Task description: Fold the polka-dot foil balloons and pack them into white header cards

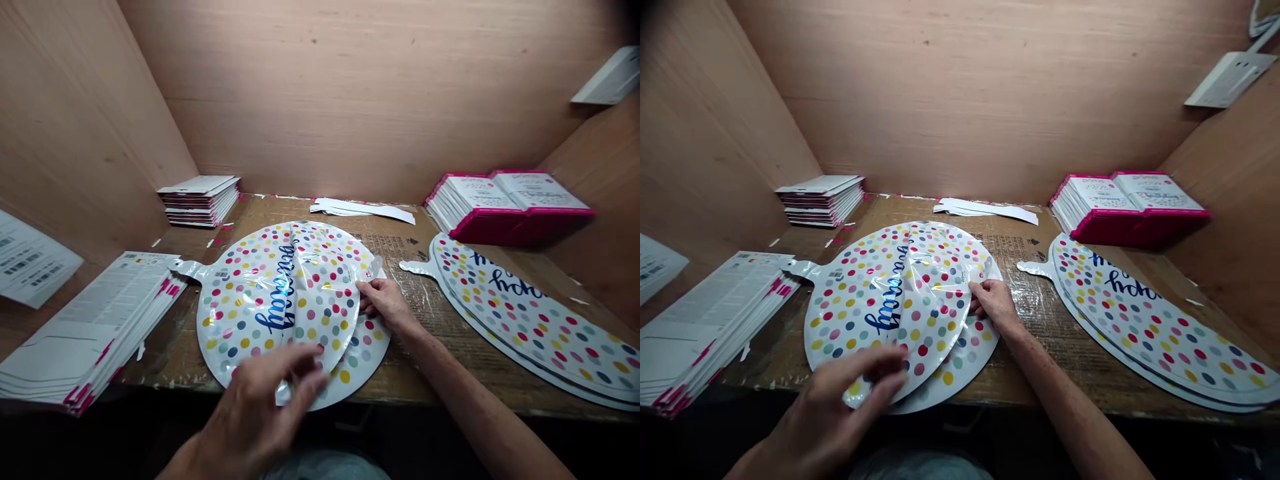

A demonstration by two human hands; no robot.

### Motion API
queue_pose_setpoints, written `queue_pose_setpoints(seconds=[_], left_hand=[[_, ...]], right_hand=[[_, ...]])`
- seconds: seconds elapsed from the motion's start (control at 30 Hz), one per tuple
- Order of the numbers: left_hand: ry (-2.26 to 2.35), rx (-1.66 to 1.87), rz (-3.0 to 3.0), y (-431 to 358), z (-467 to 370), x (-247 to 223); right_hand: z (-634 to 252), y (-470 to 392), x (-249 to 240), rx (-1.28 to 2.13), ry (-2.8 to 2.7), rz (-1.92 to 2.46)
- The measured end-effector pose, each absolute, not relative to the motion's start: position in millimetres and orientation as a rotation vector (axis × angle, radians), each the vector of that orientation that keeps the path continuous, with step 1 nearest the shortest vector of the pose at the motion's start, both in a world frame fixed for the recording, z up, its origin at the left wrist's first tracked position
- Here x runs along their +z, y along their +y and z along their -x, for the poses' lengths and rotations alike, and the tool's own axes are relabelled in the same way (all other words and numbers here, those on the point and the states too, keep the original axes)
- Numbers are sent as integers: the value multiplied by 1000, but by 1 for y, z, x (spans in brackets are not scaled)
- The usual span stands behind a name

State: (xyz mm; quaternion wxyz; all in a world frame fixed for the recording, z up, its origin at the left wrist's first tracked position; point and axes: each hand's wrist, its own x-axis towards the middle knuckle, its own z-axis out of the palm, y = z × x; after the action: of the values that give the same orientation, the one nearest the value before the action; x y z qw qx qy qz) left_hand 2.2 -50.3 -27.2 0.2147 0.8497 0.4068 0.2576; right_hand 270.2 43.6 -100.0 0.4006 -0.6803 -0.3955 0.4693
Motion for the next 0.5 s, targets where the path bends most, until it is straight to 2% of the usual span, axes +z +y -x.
queue_pose_setpoints(seconds=[0.07,0.17,0.27,0.33,0.37,0.5], left_hand=[[1261,889,-2509,-29,-17,-44],[1449,741,-2704,-20,-25,-86],[1669,652,-2718,-35,-20,-125],[1731,646,-2723,-48,-17,-138],[1746,649,-2727,-53,-18,-141],[1800,670,-2715,-66,-20,-133]], right_hand=[[-276,39,-103,1177,-1016,1732],[-283,33,-100,1086,-1081,1766],[-279,35,-79,456,-1323,1721],[-265,47,-54,-18,-1503,1551],[-253,58,-42,-147,-1603,1452],[-197,119,-15,-157,-2160,1190]])
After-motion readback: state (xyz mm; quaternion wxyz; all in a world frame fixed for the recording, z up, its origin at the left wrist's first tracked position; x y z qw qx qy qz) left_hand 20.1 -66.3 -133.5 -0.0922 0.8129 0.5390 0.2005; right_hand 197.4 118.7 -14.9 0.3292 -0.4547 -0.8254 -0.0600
